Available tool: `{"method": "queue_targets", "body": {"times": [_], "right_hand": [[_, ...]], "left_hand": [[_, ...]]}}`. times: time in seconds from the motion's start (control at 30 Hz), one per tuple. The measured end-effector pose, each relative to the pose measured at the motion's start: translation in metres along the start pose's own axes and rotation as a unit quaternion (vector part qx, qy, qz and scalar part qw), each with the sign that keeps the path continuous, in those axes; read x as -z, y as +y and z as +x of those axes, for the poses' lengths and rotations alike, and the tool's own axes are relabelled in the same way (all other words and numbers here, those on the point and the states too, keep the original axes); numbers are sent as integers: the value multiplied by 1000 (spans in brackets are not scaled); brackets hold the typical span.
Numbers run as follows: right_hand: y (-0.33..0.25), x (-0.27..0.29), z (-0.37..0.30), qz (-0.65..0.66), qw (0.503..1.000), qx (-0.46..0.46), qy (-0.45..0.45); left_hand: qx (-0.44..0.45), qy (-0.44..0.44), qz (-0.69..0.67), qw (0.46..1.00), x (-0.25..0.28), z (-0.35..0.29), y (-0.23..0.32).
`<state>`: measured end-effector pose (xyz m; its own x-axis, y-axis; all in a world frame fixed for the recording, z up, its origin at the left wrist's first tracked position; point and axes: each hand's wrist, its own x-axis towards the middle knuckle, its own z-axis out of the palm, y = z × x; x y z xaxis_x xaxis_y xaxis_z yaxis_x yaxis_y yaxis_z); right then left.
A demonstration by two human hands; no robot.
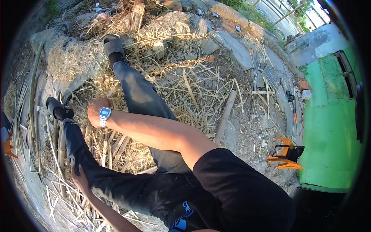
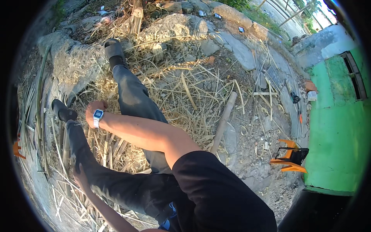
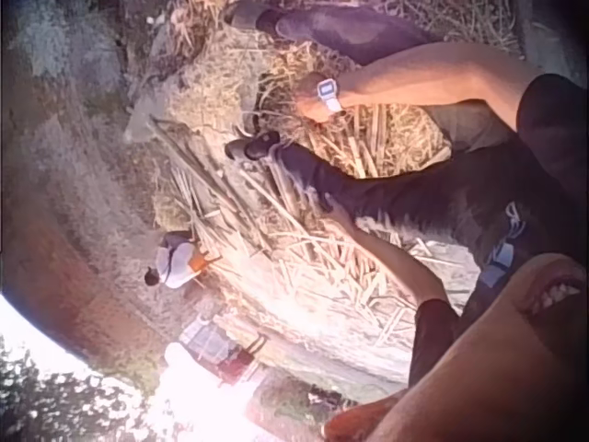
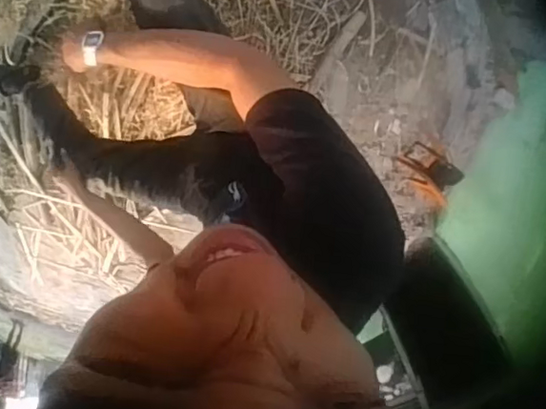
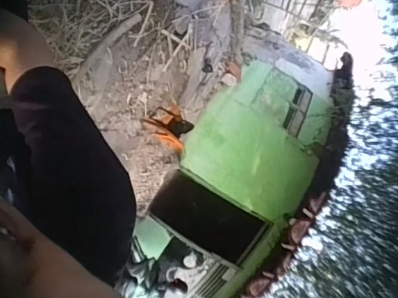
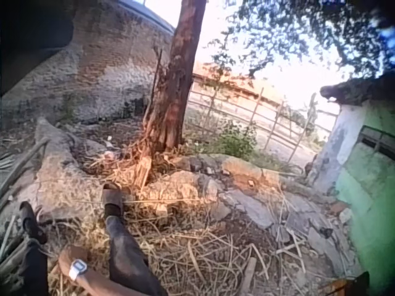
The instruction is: The person shaves a long strip of bamboo with a machete to smooth the surface while sitting on the ground.
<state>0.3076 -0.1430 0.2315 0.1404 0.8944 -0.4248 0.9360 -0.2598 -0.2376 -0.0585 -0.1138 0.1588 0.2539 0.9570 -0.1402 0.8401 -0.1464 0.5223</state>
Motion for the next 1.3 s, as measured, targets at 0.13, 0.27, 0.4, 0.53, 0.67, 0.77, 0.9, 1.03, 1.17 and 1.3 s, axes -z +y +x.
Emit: {"method": "queue_targets", "body": {"times": [0.13,0.27,0.4,0.53,0.67,0.77,0.9,1.03,1.17,1.3], "right_hand": [[-6,7,-15,28,999,-37,12],[-15,13,-17,25,1000,-13,-1],[-27,-12,-2,44,998,31,19],[4,-17,19,-39,992,114,-29],[29,5,4,-90,991,101,-12],[35,-9,16,-46,999,-12,-2],[63,-10,23,-62,997,-13,35],[35,-19,29,-23,995,-85,41],[97,-49,50,-42,995,-34,89],[75,-61,25,267,947,-175,-29]], "left_hand": [[28,51,-2,998,-15,0,-7],[19,-19,-273,962,8,-9,-32],[32,109,54,992,-8,-22,-1],[34,12,-103,994,33,-25,18],[130,107,-20,986,-2,-5,42],[21,87,-103,991,-9,-23,8],[-42,-45,-531,845,19,-57,-68],[368,315,-163,859,-38,-128,-224],[511,242,91,820,-94,-217,-315],[418,310,82,850,-113,-251,-325]]}}
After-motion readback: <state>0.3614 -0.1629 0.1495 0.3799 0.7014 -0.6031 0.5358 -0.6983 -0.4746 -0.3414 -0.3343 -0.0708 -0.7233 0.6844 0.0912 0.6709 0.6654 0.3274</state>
